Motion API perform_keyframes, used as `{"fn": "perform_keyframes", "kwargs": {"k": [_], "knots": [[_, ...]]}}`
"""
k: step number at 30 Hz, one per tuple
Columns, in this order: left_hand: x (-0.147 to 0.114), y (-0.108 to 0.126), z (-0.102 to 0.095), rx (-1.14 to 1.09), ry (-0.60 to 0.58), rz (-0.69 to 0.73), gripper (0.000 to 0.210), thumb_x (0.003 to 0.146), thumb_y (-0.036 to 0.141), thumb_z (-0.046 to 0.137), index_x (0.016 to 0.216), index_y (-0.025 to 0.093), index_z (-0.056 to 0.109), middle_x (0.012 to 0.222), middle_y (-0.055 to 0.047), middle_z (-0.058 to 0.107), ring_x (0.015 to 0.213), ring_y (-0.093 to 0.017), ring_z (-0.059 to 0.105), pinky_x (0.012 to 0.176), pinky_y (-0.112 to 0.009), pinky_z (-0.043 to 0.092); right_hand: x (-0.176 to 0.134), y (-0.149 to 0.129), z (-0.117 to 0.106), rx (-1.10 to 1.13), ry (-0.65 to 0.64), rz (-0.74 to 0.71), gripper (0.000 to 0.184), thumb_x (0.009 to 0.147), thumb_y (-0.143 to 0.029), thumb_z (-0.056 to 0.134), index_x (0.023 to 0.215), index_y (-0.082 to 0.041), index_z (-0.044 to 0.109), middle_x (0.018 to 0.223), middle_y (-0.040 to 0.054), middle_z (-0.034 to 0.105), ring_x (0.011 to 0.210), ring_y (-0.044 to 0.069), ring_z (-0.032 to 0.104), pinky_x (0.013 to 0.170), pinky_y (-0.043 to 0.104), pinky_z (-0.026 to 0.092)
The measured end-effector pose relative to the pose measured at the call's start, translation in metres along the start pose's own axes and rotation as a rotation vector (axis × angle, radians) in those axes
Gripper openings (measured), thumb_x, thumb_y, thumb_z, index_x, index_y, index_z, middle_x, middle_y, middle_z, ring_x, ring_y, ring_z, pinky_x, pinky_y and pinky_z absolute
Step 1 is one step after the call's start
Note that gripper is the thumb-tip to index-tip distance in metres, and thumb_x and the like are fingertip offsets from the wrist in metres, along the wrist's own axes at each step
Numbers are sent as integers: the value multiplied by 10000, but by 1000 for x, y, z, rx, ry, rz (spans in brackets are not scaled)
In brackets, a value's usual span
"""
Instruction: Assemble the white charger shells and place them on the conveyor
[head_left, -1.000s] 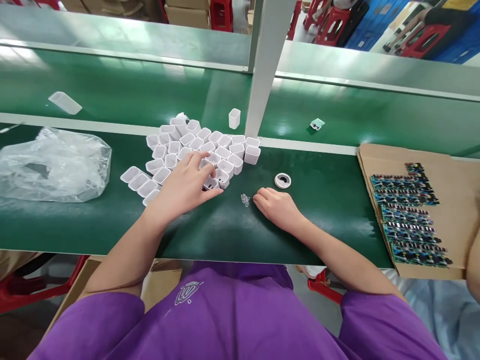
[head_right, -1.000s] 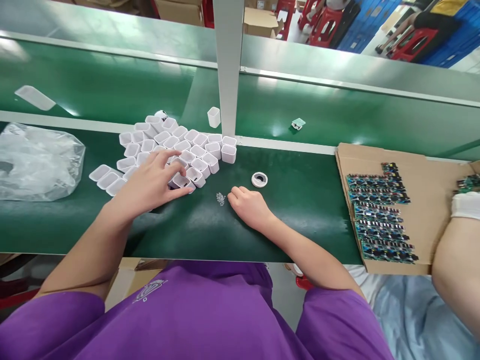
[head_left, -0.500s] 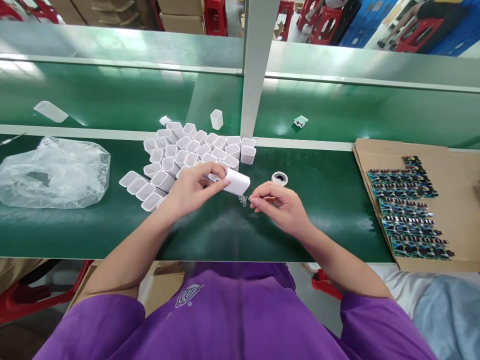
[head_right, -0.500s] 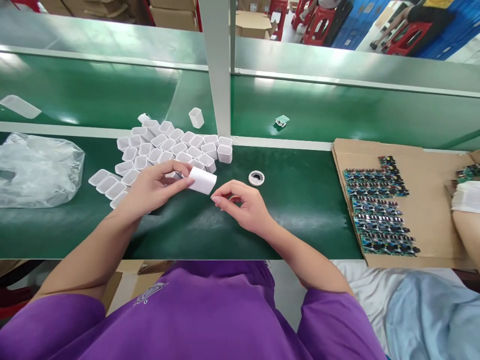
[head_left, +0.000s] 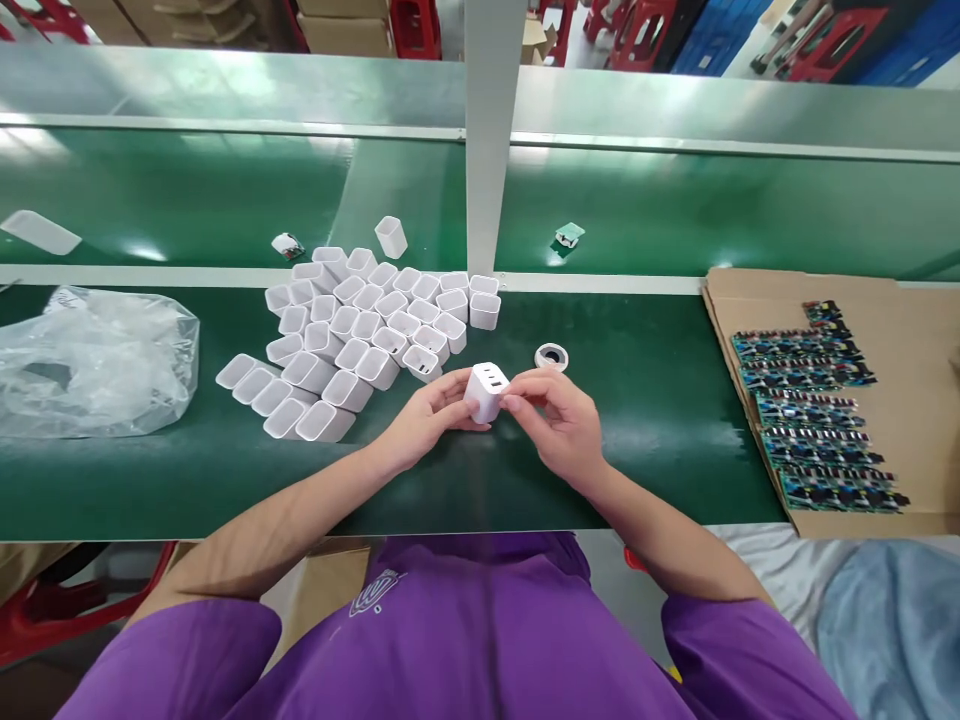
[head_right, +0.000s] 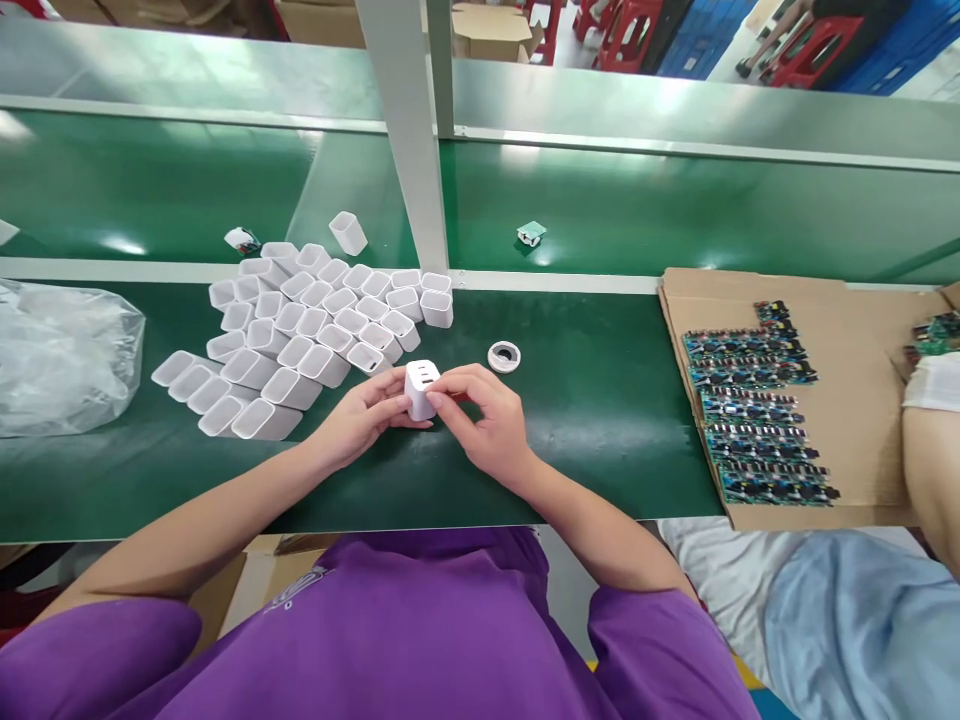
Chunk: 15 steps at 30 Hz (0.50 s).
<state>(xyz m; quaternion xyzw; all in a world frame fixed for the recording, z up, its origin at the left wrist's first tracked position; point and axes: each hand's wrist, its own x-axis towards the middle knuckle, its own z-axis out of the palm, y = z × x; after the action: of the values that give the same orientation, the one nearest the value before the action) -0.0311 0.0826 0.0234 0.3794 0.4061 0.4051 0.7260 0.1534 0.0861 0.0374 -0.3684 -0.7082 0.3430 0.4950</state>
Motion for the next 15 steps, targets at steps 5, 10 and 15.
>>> {"fn": "perform_keyframes", "kwargs": {"k": [5,10,15], "knots": [[0,-8,3,52,-10,25,543,671,386,809,1109,192,555,1028,-53,661,910,-200,672,735,-332,619,-3,2,6,72,-85,-13,70,904,-210,601,873,-208,663,891,23,683,809,121,649,703,245,562],[-4,-10,-1,2,-122,145,536,713,444,782,1104,219,494,949,-57,675,866,-194,677,716,-315,608,1,4,4,80,52,91,89,905,-256,600,864,-215,667,879,24,670,813,135,634,689,261,558],[-5,-9,-1,-54,-184,98,509,709,441,785,1105,251,528,1004,-36,634,777,-164,661,663,-311,601,2,2,4,-75,99,59,89,887,-239,625,853,-238,708,837,10,628,792,136,603,740,295,540]]}}
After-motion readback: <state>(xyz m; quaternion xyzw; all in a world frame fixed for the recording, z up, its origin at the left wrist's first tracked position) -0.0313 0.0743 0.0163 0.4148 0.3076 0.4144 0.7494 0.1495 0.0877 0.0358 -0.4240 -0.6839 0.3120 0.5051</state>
